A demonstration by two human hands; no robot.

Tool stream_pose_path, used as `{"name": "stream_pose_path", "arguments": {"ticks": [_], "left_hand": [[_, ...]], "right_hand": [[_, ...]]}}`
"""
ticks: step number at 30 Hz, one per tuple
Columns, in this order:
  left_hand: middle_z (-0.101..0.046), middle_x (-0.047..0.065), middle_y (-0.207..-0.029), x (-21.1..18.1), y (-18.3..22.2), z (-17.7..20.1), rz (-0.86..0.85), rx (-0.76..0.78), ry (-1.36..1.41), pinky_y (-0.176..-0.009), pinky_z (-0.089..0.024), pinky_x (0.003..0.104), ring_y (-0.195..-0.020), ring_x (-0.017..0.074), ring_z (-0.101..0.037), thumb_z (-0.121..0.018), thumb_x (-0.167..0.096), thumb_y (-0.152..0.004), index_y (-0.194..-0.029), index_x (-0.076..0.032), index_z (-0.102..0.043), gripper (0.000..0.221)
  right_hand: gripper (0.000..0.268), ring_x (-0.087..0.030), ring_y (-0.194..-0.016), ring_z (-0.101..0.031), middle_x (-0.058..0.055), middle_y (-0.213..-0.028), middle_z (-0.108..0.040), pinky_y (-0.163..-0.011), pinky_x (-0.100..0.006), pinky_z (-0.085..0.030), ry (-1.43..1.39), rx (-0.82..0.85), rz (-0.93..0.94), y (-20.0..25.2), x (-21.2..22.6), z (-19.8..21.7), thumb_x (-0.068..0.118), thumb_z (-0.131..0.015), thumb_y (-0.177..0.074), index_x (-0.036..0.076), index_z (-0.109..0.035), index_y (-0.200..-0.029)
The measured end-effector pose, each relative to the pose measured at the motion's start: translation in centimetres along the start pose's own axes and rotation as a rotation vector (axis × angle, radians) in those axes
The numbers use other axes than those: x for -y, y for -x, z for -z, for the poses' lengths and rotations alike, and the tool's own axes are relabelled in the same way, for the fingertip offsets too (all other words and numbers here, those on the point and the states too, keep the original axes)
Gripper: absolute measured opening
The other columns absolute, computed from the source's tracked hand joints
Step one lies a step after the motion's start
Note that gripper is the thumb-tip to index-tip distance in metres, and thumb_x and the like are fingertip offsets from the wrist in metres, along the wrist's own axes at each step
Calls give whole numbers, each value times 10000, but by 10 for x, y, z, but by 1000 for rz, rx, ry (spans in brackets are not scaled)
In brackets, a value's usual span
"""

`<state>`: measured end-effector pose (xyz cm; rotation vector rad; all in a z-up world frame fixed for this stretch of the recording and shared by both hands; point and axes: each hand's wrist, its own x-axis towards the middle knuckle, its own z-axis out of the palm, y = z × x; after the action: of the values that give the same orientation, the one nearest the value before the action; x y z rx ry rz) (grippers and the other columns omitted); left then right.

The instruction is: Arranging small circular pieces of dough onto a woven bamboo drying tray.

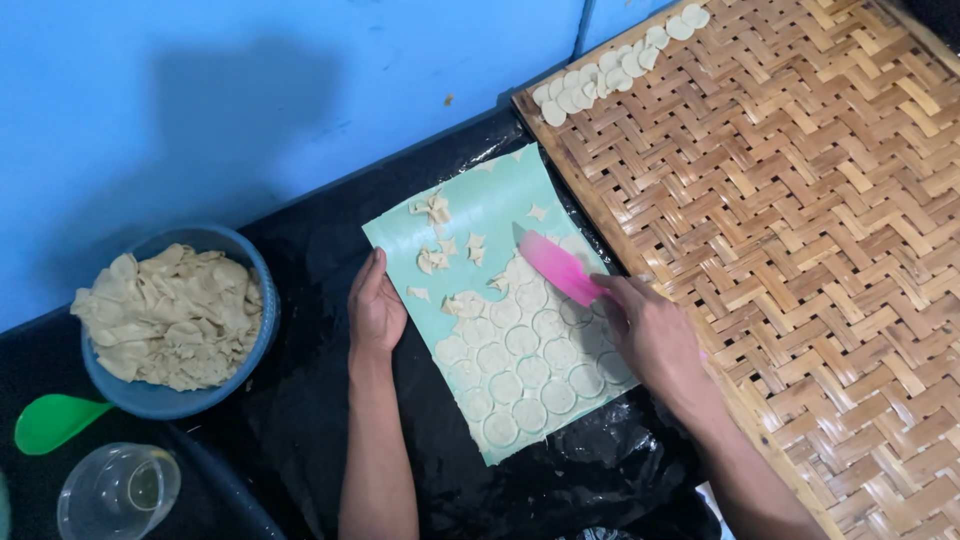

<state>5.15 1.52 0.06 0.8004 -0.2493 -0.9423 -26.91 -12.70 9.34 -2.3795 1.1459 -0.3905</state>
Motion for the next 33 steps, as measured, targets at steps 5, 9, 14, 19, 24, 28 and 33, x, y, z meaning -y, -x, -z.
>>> {"name": "stream_pose_path", "arguments": {"ticks": [5,9,14,19,24,28,33], "left_hand": [[-656,149,-1327,-3,2,-5,-1,4,-24,-1120,-446,384,-1252,215,-614,-469,-259,-1098,-1380,27,-548,409],[-661,142,-1322,-4,2,-7,7,5,-29,-1118,-448,369,-1251,203,-616,-466,-276,-1098,-1377,30,-550,423],[-661,148,-1322,0,0,1,1,-25,-24,-1114,-446,372,-1246,210,-615,-472,-266,-1102,-1371,27,-558,406],[-667,145,-1319,2,-3,4,15,-58,-2,-1111,-447,372,-1246,218,-618,-472,-257,-1093,-1352,21,-575,394],[-660,141,-1331,0,-2,0,4,-20,1,-1135,-439,371,-1251,207,-612,-493,-250,-1097,-1354,22,-574,383],[-656,134,-1336,1,-3,3,-6,-1,17,-1132,-434,367,-1251,202,-610,-506,-245,-1091,-1357,19,-574,381],[-659,129,-1329,-2,-2,-3,2,-6,23,-1117,-443,364,-1242,201,-616,-495,-252,-1087,-1351,16,-578,385]], "right_hand": [[319,-344,-833,-732,-83,-1111,-733,-720,-472,-575,-9,29,78,-13,-3,0,164,-643,-925,192,-710,-1235],[347,-310,-756,-726,-59,-1080,-738,-693,-463,-574,64,11,133,-29,-5,-4,142,-631,-926,207,-713,-1257],[315,-333,-739,-710,-74,-1050,-732,-670,-467,-566,78,-50,143,-41,-2,-6,160,-640,-965,196,-723,-1268],[287,-340,-774,-715,-81,-1029,-736,-675,-465,-564,11,-116,170,-36,-4,12,178,-663,-954,177,-740,-1231],[316,-339,-830,-716,-77,-1030,-726,-714,-471,-571,69,13,244,-31,-11,24,182,-657,-921,180,-735,-1227],[313,-345,-844,-708,-80,-1020,-717,-693,-475,-565,120,79,261,-39,-6,27,197,-650,-927,196,-740,-1227],[321,-335,-814,-711,-65,-1045,-731,-698,-470,-568,115,22,276,-51,-7,18,170,-634,-923,195,-753,-1220]]}}
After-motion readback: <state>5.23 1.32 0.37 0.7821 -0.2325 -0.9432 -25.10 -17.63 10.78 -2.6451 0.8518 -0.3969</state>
